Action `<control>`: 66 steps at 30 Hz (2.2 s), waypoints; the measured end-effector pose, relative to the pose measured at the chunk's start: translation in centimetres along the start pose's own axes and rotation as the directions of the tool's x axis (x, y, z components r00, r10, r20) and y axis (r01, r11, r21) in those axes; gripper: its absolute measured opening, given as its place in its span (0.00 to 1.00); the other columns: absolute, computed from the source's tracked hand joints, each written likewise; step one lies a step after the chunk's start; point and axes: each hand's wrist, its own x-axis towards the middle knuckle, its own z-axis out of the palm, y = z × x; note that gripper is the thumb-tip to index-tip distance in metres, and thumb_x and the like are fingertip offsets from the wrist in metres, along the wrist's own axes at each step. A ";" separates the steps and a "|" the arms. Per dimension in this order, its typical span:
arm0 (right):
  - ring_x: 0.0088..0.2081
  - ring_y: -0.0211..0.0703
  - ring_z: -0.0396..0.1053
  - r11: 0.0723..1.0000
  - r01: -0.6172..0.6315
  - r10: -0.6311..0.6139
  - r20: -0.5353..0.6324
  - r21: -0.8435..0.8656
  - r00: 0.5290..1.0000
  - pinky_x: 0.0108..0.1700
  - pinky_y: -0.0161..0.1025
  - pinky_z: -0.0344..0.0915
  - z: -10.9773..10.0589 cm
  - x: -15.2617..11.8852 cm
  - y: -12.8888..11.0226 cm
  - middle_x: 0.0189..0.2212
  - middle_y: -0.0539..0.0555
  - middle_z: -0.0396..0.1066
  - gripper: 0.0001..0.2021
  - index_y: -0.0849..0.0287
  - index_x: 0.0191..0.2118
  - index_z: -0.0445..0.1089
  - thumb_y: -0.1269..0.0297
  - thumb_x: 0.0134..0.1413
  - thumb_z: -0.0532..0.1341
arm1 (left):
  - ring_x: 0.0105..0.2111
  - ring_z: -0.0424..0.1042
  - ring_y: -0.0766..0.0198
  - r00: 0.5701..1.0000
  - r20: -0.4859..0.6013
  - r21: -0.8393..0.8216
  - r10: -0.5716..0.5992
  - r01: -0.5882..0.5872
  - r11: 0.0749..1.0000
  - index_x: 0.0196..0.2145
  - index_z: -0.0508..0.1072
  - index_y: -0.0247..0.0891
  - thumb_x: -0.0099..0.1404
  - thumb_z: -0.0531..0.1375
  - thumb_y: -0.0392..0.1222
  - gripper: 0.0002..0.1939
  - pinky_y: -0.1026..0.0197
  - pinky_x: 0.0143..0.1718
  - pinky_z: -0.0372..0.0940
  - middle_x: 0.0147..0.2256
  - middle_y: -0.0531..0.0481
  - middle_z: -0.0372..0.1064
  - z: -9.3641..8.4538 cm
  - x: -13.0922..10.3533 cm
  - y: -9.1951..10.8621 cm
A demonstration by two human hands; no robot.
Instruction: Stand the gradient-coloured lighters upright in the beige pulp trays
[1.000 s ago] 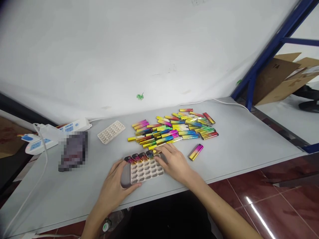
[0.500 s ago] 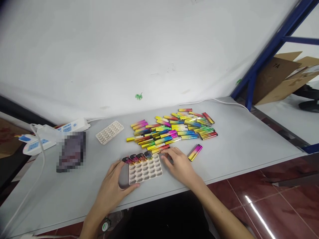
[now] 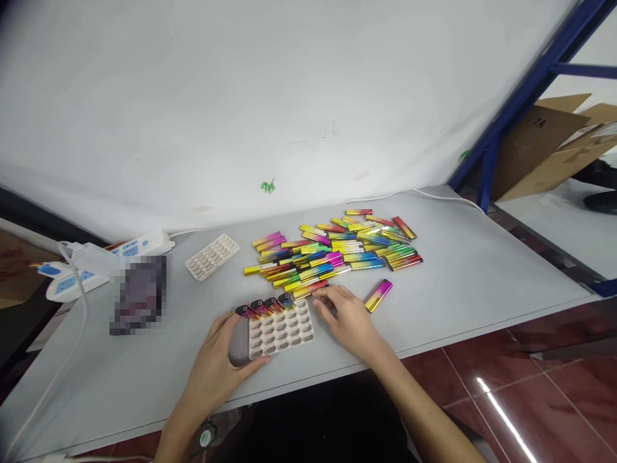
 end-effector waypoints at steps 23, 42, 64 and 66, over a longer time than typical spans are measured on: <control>0.43 0.54 0.63 0.798 -0.043 -0.143 -0.258 -0.601 0.955 0.42 0.48 0.63 1.0 0.2 0.1 0.44 0.61 0.68 0.14 0.57 0.51 0.73 0.64 0.61 0.59 | 0.61 0.60 0.42 1.000 -0.011 0.011 0.011 -0.011 1.000 0.62 0.57 0.41 0.57 0.63 0.60 0.41 0.41 0.57 0.65 0.59 0.40 0.63 -0.3 0.0 0.1; 0.46 0.56 0.64 0.918 0.047 -0.165 -0.271 -0.394 0.948 0.47 0.52 0.63 0.5 -0.2 0.1 0.44 0.60 0.69 0.07 0.56 0.43 0.69 0.65 0.60 0.58 | 0.61 0.60 0.42 1.000 -0.004 -0.020 -0.026 0.026 0.999 0.60 0.60 0.39 0.57 0.64 0.60 0.40 0.38 0.59 0.62 0.60 0.38 0.62 -0.2 0.1 0.1; 0.34 0.45 0.72 0.994 0.041 -0.016 -0.240 0.099 0.971 0.37 0.40 0.67 -0.1 -1.0 0.4 0.35 0.55 0.73 0.12 0.56 0.47 0.64 0.55 0.68 0.50 | 0.62 0.61 0.43 0.998 -0.017 -0.045 -0.057 0.056 0.997 0.60 0.59 0.39 0.57 0.63 0.60 0.38 0.40 0.59 0.62 0.58 0.38 0.62 -0.4 0.2 0.2; 0.31 0.44 0.71 0.989 0.046 -0.014 -0.216 0.140 0.976 0.33 0.39 0.66 0.2 -1.1 0.5 0.34 0.53 0.73 0.12 0.55 0.47 0.60 0.54 0.65 0.54 | 0.61 0.61 0.43 0.998 -0.024 -0.047 -0.058 0.056 0.997 0.60 0.59 0.40 0.58 0.64 0.60 0.38 0.39 0.59 0.62 0.58 0.38 0.62 -0.3 0.2 0.2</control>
